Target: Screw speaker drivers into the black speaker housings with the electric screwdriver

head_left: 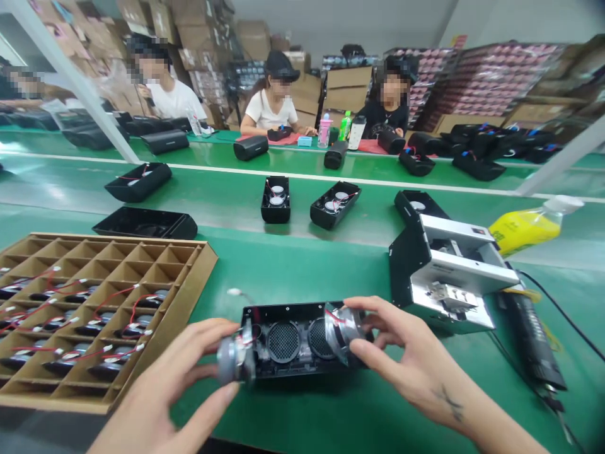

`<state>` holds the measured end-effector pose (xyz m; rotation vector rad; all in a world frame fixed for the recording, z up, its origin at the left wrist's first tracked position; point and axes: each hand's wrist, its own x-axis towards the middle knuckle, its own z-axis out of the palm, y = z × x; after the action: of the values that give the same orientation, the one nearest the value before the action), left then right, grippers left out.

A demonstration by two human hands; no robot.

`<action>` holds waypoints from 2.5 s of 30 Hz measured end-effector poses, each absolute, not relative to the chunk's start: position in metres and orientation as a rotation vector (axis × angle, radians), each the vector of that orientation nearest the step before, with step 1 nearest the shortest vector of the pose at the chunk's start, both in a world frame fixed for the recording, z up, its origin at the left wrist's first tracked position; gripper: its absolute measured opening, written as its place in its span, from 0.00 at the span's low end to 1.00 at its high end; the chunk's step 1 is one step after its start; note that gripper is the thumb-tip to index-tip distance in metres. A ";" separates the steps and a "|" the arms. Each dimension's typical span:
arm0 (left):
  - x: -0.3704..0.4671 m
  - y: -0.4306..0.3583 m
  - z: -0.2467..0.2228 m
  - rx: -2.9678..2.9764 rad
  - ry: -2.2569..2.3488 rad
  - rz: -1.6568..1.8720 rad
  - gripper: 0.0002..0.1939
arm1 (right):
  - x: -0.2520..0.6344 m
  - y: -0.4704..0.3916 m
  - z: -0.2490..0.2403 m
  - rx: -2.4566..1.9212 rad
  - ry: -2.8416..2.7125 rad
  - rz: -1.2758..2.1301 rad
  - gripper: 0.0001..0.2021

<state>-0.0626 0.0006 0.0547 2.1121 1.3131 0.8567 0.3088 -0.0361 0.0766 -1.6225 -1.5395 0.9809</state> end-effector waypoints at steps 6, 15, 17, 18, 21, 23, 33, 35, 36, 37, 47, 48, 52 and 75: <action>0.001 0.035 0.065 2.064 1.076 0.715 0.21 | 0.293 -0.023 0.075 -1.597 -1.486 1.078 0.26; 0.008 0.045 0.054 2.458 1.126 0.361 0.25 | 0.293 -0.027 0.059 -1.645 -2.107 0.523 0.21; 0.013 0.046 0.056 2.542 1.130 0.269 0.26 | 0.291 -0.024 0.056 -1.630 -2.206 0.461 0.21; 0.016 0.047 0.058 2.567 1.138 0.215 0.26 | 0.290 -0.022 0.055 -1.631 -2.254 0.447 0.21; 0.022 0.048 0.063 2.582 1.177 0.022 0.24 | 0.285 -0.015 0.058 -1.672 -2.398 0.446 0.19; 0.025 0.049 0.065 2.572 1.191 -0.086 0.22 | 0.282 -0.010 0.061 -1.700 -2.459 0.475 0.16; 0.021 0.058 0.053 2.598 1.090 -0.044 0.24 | 0.284 -0.003 0.067 -1.729 -2.483 0.570 0.17; 0.017 0.061 0.051 2.665 1.020 0.047 0.25 | 0.288 -0.002 0.071 -1.696 -2.495 0.576 0.19; 0.015 0.063 0.050 2.690 0.982 0.083 0.25 | 0.290 -0.001 0.072 -1.675 -2.505 0.583 0.20; 0.013 0.065 0.050 2.710 0.947 0.112 0.25 | 0.292 0.000 0.074 -1.655 -2.520 0.594 0.21; 0.002 0.074 0.043 2.757 0.794 0.328 0.17 | 0.310 0.002 0.060 -1.505 -2.512 0.556 0.21; 0.001 0.074 0.042 2.762 0.784 0.347 0.16 | 0.310 0.001 0.059 -1.499 -2.509 0.544 0.21; 0.000 0.075 0.040 2.770 0.766 0.376 0.14 | 0.312 0.003 0.060 -1.477 -2.515 0.509 0.22; 0.001 0.070 0.035 2.762 0.761 0.540 0.17 | 0.314 -0.001 0.057 -1.480 -2.536 0.493 0.20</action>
<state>0.0012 0.0703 0.0350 2.7616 0.7612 0.5405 0.3136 -0.0009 0.0566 -1.4801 -2.5358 0.4930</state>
